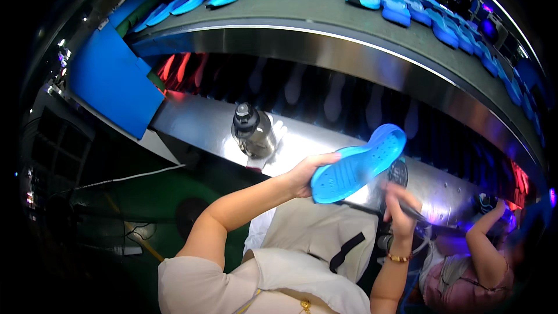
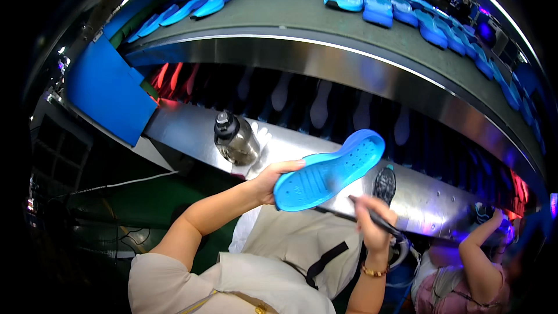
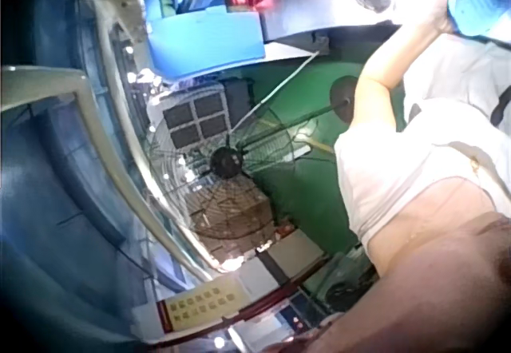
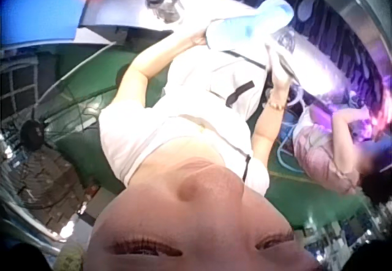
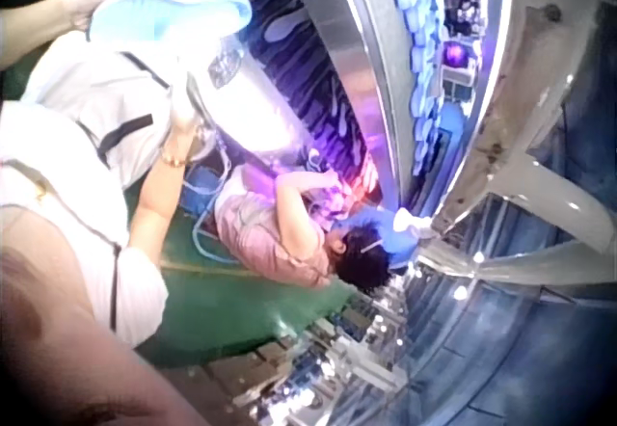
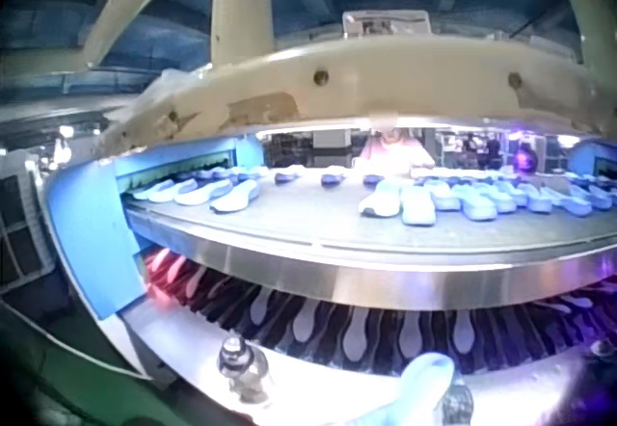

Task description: The person retrieves shoe insoles from a conveyor belt and applies adhesive across the insoles using an applicator brush tool.

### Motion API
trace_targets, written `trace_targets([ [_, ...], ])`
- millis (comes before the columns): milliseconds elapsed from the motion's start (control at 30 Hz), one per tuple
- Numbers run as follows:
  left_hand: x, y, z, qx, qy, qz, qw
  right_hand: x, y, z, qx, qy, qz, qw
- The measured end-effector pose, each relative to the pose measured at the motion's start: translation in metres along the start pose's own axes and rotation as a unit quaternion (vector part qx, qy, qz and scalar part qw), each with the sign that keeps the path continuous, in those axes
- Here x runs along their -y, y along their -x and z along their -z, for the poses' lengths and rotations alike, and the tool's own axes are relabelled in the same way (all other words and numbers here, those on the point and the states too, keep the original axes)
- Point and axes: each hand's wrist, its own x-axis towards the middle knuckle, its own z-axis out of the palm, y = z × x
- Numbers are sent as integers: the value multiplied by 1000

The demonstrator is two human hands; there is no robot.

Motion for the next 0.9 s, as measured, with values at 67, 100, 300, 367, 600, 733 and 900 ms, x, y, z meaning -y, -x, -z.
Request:
trace_targets([
  [67,-27,17,-4,54,11,-118,991,6,12,13,44,-126,8,991],
  [100,-42,21,-17,81,-43,-200,976,5,16,20,5,-154,15,988],
  [300,-195,-21,-28,285,52,-355,889,2,-28,42,5,158,109,981],
  [367,-239,-43,-13,141,293,-419,848,6,-56,30,-16,267,165,949],
  [600,-250,-104,-13,-153,5,-476,866,16,-146,51,-109,553,243,789],
  [733,-256,-131,-27,-301,-302,-414,804,-9,-189,61,-145,627,228,731],
  [900,-278,-169,-45,-436,-579,-406,557,-45,-215,68,-194,632,286,694],
])
